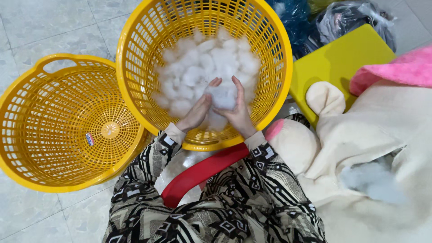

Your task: The person repeatedly takes handfuls of white polyester fiberfill from a yellow basket, fluffs it, and pushes it into an opening on the back of a large plush toy. The process is repeated continuously to fill the toy.

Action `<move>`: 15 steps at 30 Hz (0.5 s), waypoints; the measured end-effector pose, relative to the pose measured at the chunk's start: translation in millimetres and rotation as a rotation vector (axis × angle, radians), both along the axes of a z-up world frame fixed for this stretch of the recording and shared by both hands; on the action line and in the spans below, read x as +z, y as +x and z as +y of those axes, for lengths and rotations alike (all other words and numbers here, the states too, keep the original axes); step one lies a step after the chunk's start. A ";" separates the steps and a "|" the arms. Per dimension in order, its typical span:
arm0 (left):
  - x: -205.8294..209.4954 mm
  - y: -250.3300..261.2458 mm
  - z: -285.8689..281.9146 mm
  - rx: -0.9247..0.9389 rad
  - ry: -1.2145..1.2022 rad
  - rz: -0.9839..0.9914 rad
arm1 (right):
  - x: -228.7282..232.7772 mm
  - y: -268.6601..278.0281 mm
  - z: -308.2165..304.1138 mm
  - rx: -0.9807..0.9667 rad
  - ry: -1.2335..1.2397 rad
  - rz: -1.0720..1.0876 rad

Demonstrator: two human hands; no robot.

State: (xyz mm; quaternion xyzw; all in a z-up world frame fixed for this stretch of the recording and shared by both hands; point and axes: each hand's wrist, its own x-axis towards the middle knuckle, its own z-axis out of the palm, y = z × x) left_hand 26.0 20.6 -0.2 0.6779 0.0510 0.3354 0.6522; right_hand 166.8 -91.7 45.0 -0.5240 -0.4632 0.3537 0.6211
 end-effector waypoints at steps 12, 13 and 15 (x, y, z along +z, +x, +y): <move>26.2 -13.2 4.6 0.649 0.193 0.015 | -14.8 3.0 -2.1 -0.005 -0.125 -0.246; 30.5 -15.1 3.8 0.669 0.216 -0.024 | -15.5 2.8 -3.1 0.004 -0.130 -0.250; 43.8 -21.0 4.9 0.695 0.139 -0.128 | -17.9 4.8 -2.3 0.020 -0.136 -0.261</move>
